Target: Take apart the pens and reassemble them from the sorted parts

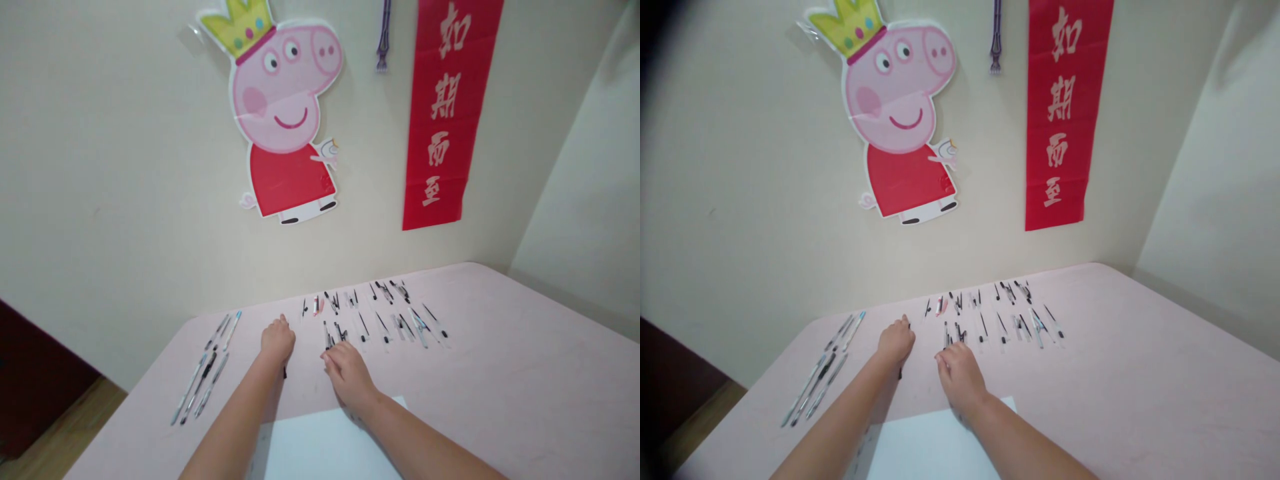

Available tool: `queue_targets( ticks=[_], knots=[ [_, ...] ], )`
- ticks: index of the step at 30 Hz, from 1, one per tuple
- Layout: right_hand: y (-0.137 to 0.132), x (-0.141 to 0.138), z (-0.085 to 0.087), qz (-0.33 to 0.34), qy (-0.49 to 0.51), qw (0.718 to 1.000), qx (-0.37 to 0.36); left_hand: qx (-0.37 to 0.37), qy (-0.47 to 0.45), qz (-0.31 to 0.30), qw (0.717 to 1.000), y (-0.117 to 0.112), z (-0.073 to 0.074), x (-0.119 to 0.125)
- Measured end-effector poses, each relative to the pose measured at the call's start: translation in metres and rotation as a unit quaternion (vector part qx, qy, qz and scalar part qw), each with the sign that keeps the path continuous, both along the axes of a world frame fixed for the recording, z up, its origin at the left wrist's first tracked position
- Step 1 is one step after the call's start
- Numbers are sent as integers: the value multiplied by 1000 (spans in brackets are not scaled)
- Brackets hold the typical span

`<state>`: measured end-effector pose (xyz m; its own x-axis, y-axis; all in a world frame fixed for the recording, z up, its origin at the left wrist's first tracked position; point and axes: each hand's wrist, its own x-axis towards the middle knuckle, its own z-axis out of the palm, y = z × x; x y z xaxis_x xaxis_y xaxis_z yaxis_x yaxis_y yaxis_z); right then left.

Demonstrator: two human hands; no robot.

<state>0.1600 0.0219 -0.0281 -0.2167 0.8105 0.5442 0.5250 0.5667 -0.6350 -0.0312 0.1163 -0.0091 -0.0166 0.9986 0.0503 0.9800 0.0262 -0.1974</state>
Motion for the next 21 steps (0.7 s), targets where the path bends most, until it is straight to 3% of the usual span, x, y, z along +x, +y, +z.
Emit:
queue_targets(
  ticks=[10, 21],
  knots=[
    [2, -1, 2, 0, 8, 1000, -15, -13, -18, -23, 999, 58, 1, -9],
    [4, 0, 2, -3, 30, 999, -22, -15, -58, -39, 997, 71, -1, -14]
  ],
)
